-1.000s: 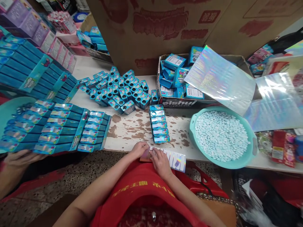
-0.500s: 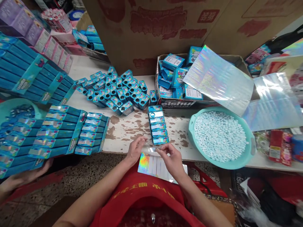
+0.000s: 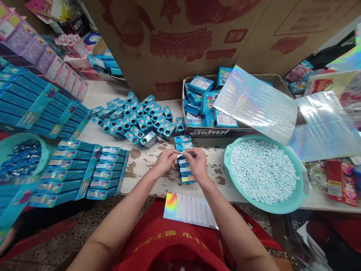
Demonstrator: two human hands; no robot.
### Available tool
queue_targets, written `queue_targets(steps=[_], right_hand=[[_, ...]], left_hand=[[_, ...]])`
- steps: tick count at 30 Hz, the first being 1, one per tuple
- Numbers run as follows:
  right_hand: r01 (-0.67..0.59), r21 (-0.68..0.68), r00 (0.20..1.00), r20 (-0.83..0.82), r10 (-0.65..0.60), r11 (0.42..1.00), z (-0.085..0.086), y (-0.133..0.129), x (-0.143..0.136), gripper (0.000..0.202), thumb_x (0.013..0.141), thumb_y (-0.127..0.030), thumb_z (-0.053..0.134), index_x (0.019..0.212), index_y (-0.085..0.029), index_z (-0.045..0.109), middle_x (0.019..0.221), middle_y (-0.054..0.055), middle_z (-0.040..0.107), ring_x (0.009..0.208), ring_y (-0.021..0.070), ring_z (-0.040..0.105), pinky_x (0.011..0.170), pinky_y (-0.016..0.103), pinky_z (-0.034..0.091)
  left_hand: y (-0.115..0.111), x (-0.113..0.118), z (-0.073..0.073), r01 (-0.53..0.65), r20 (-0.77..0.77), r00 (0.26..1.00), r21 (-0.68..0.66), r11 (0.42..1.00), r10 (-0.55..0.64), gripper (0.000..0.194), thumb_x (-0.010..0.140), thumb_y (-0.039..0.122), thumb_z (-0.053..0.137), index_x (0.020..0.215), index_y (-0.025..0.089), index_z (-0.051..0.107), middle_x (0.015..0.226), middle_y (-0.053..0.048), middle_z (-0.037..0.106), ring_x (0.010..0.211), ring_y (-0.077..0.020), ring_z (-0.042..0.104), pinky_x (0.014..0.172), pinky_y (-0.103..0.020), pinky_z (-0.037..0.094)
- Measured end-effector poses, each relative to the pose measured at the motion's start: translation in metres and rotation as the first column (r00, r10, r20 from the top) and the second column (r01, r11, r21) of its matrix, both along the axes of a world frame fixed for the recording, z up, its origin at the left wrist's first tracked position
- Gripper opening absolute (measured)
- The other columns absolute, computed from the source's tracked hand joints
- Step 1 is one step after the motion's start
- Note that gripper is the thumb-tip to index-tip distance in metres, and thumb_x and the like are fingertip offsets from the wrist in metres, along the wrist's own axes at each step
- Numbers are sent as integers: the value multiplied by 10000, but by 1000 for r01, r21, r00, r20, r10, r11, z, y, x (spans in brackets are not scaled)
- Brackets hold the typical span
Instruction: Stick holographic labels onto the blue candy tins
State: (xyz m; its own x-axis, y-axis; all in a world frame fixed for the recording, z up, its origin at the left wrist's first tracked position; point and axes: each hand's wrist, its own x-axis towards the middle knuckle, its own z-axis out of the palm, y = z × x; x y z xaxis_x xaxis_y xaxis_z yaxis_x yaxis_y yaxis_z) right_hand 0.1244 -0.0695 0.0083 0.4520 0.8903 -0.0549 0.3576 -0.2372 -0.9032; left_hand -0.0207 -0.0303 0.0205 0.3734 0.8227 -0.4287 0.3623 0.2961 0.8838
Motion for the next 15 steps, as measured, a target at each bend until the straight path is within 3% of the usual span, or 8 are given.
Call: queue_targets(steps=[3, 6, 9, 12, 15], right_hand=[[41, 16, 995, 87, -43, 999, -6, 28, 1, 86, 685, -285, 647, 652, -206, 646, 875, 53, 556, 913, 224, 490, 844, 371, 389], [67, -42, 992, 114, -62, 997, -16, 42, 2, 82, 670, -261, 649, 620, -202, 622, 879, 59, 538, 918, 235, 476, 851, 377, 377], [78, -76, 992, 109, -69, 994, -25, 45, 2, 66, 660, -237, 636, 623, -197, 598, 874, 57, 529, 880, 222, 493, 839, 361, 384], [120, -109, 990, 88, -110, 987, -30, 45, 2, 138, 627, -240, 652, 738, -194, 585, 845, 37, 538, 798, 200, 509, 794, 347, 401], [161, -129, 986, 58, -155, 978, -32, 46, 4, 257, 591, -256, 664, 812, -205, 545, 809, 10, 553, 730, 184, 506, 718, 322, 409]], left_hand=[[25, 1, -3, 3, -18, 1000, 92, 996, -1, 301, 781, 237, 459, 1074, 187, 505, 520, 84, 489, 395, -67, 438, 431, -175, 343], [38, 2, -16, 38, -62, 998, 128, 991, -30, 288, 780, 186, 438, 1067, 207, 434, 538, 93, 482, 432, -68, 448, 456, -172, 352], [40, 5, -33, 41, -49, 998, 121, 992, -36, 206, 791, 173, 410, 993, 208, 388, 542, 99, 461, 450, -72, 455, 479, -176, 363], [35, 10, -45, -34, -57, 998, 54, 998, 37, 206, 818, 182, 382, 1014, 213, 324, 584, 93, 470, 407, -79, 459, 446, -185, 341], [30, 18, -49, -18, -276, 960, 93, 995, 43, 219, 855, 209, 373, 1067, 208, 316, 651, 41, 531, 448, -113, 518, 474, -222, 360]])
